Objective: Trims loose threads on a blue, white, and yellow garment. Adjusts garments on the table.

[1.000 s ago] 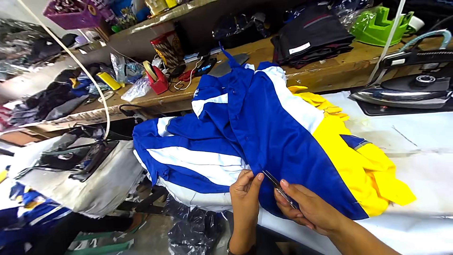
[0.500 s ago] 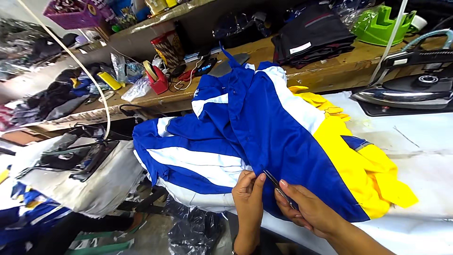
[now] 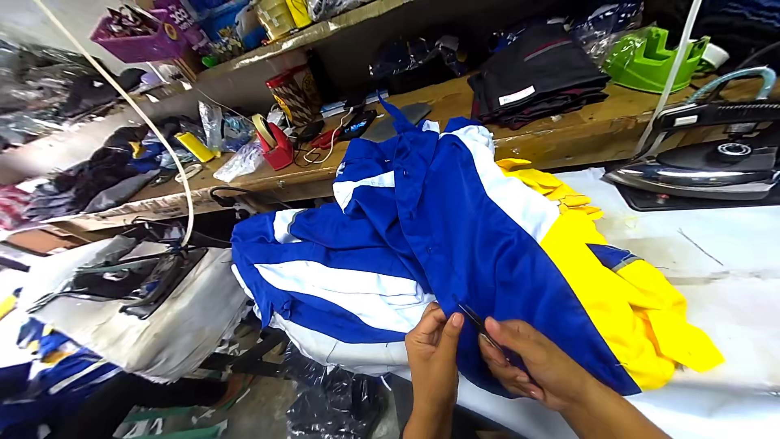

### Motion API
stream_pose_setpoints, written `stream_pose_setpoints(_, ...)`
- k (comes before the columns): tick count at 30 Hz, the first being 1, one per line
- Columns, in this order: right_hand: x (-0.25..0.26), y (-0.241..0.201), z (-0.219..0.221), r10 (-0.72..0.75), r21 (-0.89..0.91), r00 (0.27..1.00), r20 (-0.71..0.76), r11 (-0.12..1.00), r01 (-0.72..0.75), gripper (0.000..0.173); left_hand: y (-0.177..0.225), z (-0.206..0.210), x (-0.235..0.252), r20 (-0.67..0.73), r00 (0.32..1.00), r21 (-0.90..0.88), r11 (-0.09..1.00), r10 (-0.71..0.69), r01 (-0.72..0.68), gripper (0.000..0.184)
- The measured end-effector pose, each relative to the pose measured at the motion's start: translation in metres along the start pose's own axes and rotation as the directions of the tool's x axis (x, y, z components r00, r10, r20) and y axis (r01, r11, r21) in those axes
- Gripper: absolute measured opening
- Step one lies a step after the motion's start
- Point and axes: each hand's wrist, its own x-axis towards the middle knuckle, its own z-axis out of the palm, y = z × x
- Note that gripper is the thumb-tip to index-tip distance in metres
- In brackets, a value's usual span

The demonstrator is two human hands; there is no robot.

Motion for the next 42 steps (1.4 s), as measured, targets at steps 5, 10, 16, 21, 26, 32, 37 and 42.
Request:
stream_pose_setpoints(5, 0.002, 0.004, 0.009, -0.079, -0.14, 0.984, -0.157, 0.988, 0.057, 0.044, -0.006, 0.003, 0.0, 0.008, 0.99, 0.12, 0.983, 0.142, -0.142, 0.013)
stream_pose_setpoints(10, 0.005, 0.012, 0.011, -0.084, -0.094, 0.982, -0.166, 0.993, 0.069, 0.045, -0.008, 0.002, 0.0, 0.015, 0.986, 0.137, 0.977, 0.165, -0.166, 0.012)
stream_pose_setpoints(16, 0.004, 0.012, 0.007, -0.128, -0.119, 0.99, -0.057, 0.985, 0.121, 0.042, -0.002, 0.002, 0.0, -0.033, 0.998, 0.013, 0.999, 0.047, -0.047, 0.012)
stream_pose_setpoints(21, 0.007, 0.02, 0.0, -0.342, -0.43, 0.933, -0.109, 0.863, 0.266, 0.04, 0.003, 0.006, -0.003, -0.053, 0.996, -0.029, 0.997, -0.073, 0.072, 0.013)
stream_pose_setpoints(26, 0.007, 0.012, 0.003, -0.218, -0.261, 0.966, -0.14, 0.949, 0.177, 0.044, 0.001, 0.013, -0.005, -0.078, 0.995, -0.031, 0.998, -0.064, 0.062, 0.013)
stream_pose_setpoints(32, 0.008, 0.012, 0.006, -0.139, -0.145, 0.98, -0.144, 0.982, 0.118, 0.046, -0.007, 0.011, -0.006, -0.065, 0.998, -0.021, 1.0, 0.015, -0.017, 0.012)
stream_pose_setpoints(37, 0.008, 0.016, 0.006, -0.149, -0.135, 0.981, -0.125, 0.982, 0.132, 0.046, -0.006, 0.014, -0.006, -0.092, 0.995, -0.062, 0.998, -0.024, 0.018, 0.012)
stream_pose_setpoints(42, 0.005, 0.016, 0.003, -0.103, -0.082, 0.992, -0.073, 0.992, 0.097, 0.047, -0.003, 0.014, -0.008, -0.079, 0.993, -0.151, 0.986, -0.088, 0.076, 0.012)
